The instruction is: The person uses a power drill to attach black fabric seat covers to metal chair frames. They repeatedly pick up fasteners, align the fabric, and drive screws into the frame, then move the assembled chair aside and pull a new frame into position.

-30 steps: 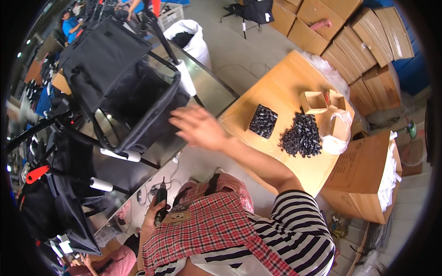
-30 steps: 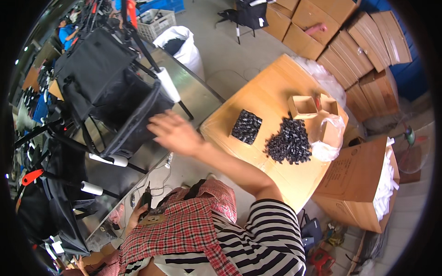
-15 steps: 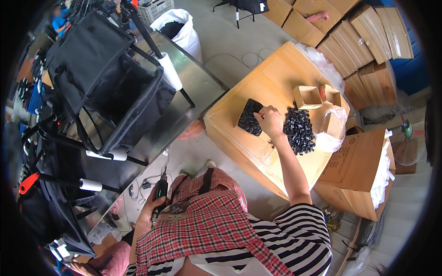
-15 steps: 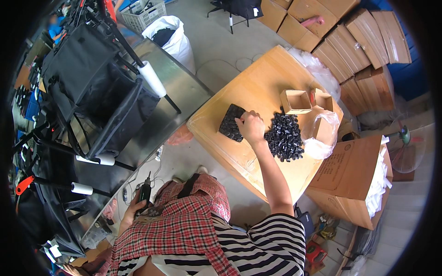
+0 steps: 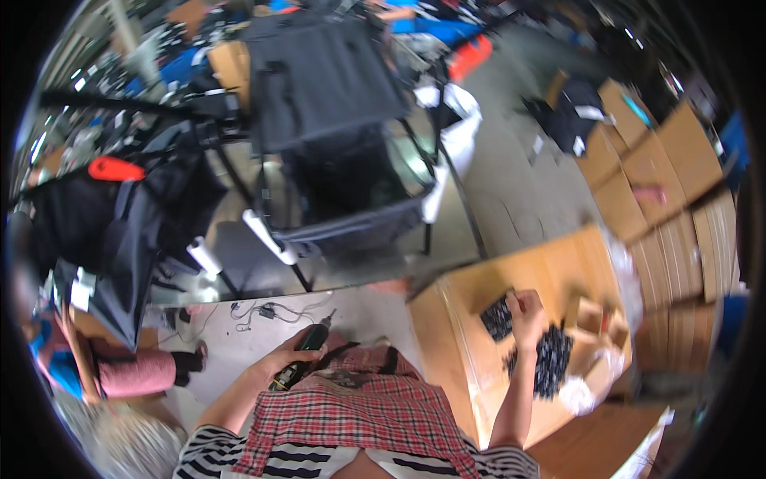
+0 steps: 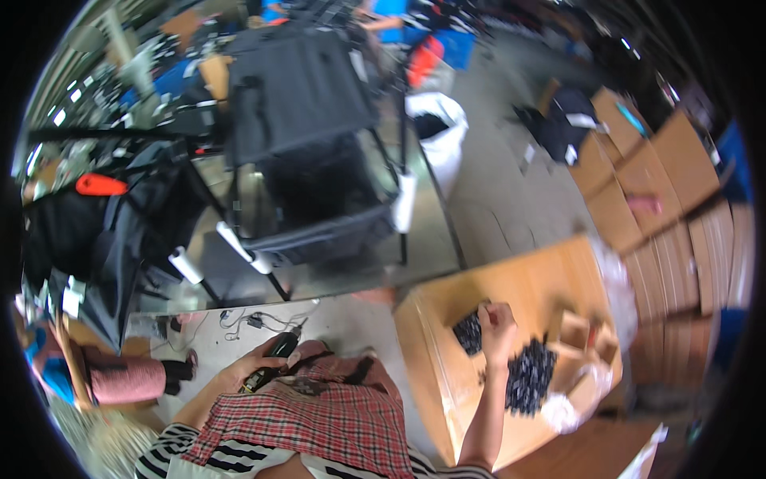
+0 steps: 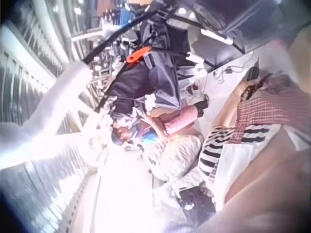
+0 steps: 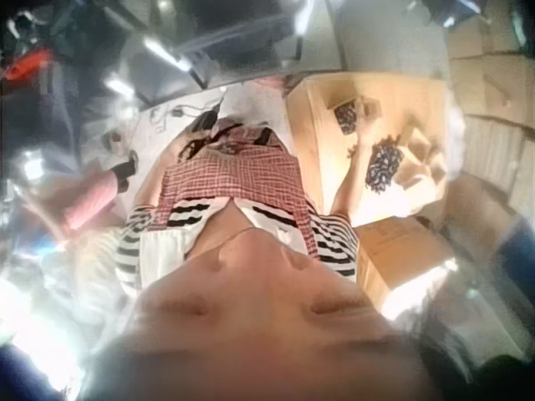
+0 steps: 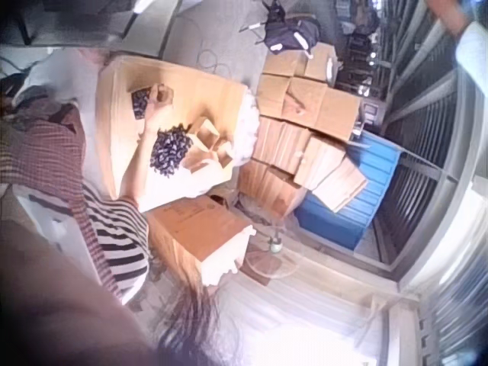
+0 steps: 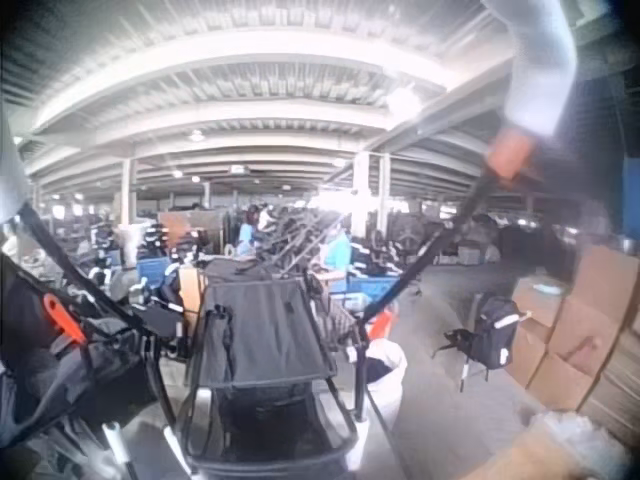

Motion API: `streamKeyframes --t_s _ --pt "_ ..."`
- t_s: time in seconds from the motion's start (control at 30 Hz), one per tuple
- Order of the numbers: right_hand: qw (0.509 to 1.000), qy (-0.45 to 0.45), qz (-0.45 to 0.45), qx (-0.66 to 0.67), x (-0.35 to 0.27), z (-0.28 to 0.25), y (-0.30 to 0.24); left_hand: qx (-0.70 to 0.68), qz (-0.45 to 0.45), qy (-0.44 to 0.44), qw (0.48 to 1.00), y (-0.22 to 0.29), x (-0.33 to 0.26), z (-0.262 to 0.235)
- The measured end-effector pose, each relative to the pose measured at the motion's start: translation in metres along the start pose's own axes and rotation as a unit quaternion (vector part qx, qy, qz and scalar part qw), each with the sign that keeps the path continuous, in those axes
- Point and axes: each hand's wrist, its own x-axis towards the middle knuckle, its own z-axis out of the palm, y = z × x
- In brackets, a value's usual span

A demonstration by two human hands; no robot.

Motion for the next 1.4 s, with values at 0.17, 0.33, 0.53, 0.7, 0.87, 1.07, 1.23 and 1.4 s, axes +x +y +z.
streamKeyframes --t_s 0.17,0.33,0.53,0.7,0.87,1.07,1.23,1.4 --pt "0.966 -0.108 -0.129 0.195 0.023 0.073 -0.127 0.107 0.122 -0.029 0.986 0.044 -0.021 0.007" --pt "0.917 -0.196 -0.308 0.158 0.016 0.157 -0.259 0.064 0.316 -0.142 0.936 0.088 -0.057 0.030" --pt "0.851 -0.231 -0.437 0.178 -0.001 0.204 -0.327 0.007 0.355 -0.139 0.925 0.099 -0.086 0.023" --pt "0.829 -0.240 -0.478 0.162 -0.014 0.231 -0.351 -0.023 0.406 -0.132 0.904 0.090 -0.083 -0.006" --pt "0.816 -0.249 -0.501 0.147 -0.017 0.251 -0.365 -0.038 0.433 -0.148 0.888 0.090 -0.080 -0.031" --pt "0.724 -0.104 -0.660 0.173 -0.027 0.270 -0.379 -0.310 0.302 -0.425 0.795 0.094 -0.079 -0.051" --pt "0.729 -0.141 -0.656 0.135 -0.034 0.275 -0.397 -0.092 0.422 -0.289 0.854 0.103 -0.075 -0.080" --pt "0.827 -0.267 -0.457 0.188 0.030 0.312 -0.406 -0.181 0.429 -0.332 0.821 0.104 -0.078 -0.110"
